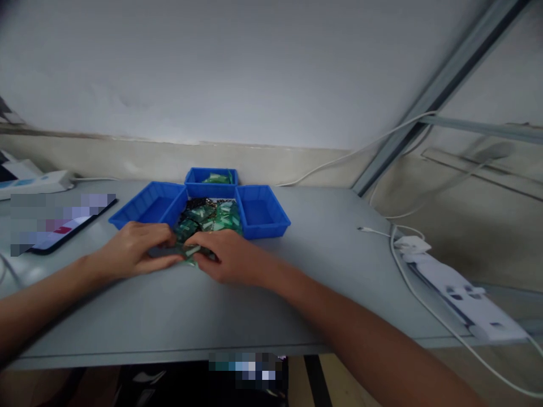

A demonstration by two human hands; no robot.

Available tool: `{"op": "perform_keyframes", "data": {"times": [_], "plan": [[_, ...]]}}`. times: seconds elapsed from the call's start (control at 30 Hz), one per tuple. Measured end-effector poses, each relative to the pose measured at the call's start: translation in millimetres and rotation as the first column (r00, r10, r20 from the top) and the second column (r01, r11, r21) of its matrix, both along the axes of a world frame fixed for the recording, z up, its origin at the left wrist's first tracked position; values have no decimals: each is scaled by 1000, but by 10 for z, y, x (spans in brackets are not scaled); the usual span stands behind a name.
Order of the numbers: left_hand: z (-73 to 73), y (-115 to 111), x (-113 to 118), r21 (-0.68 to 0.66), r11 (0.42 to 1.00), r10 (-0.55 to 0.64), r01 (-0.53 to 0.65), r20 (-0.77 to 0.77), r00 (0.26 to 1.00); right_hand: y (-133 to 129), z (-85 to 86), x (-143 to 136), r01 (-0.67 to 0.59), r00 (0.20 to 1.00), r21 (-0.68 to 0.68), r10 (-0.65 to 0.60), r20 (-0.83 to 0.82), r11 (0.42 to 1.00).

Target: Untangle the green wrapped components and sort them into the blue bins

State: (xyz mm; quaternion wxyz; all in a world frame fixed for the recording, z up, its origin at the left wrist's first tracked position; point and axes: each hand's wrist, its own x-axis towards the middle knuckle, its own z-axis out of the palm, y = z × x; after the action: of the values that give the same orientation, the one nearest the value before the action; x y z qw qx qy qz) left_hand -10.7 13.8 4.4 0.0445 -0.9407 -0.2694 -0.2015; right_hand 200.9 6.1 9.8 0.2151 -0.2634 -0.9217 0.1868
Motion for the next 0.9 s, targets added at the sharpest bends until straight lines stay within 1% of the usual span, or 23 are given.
{"op": "perform_keyframes", "data": {"times": [0.07, 0.17, 0.27, 0.4, 0.57, 0.73, 0.9], "plan": [[-4, -2, -5, -34, 999, -32, 31, -25, 999, 0, 2, 0, -2, 1000, -24, 2, 27, 1000], [-20, -13, 9, -54, 997, -70, 63, -120, 990, 2, -3, -7, 1, 996, -44, 3, 89, 999], [-33, -19, 25, -75, 996, -64, 52, -165, 984, 5, -6, -13, 9, 991, -61, 0, 132, 998], [-36, -11, 28, -135, 990, -55, 33, -162, 985, 14, -6, 5, 20, 982, -81, -4, 189, 997], [-28, -5, 19, -97, 994, -71, 55, -168, 983, 20, -13, 24, 42, 966, -85, -18, 259, 996], [-35, -23, 28, -68, 995, -79, 69, -163, 983, 12, -39, 13, 52, 966, -64, -34, 258, 997], [-49, -20, 35, -58, 994, -101, 93, -160, 982, 29, -84, 19, 35, 964, -44, -22, 264, 998]]}}
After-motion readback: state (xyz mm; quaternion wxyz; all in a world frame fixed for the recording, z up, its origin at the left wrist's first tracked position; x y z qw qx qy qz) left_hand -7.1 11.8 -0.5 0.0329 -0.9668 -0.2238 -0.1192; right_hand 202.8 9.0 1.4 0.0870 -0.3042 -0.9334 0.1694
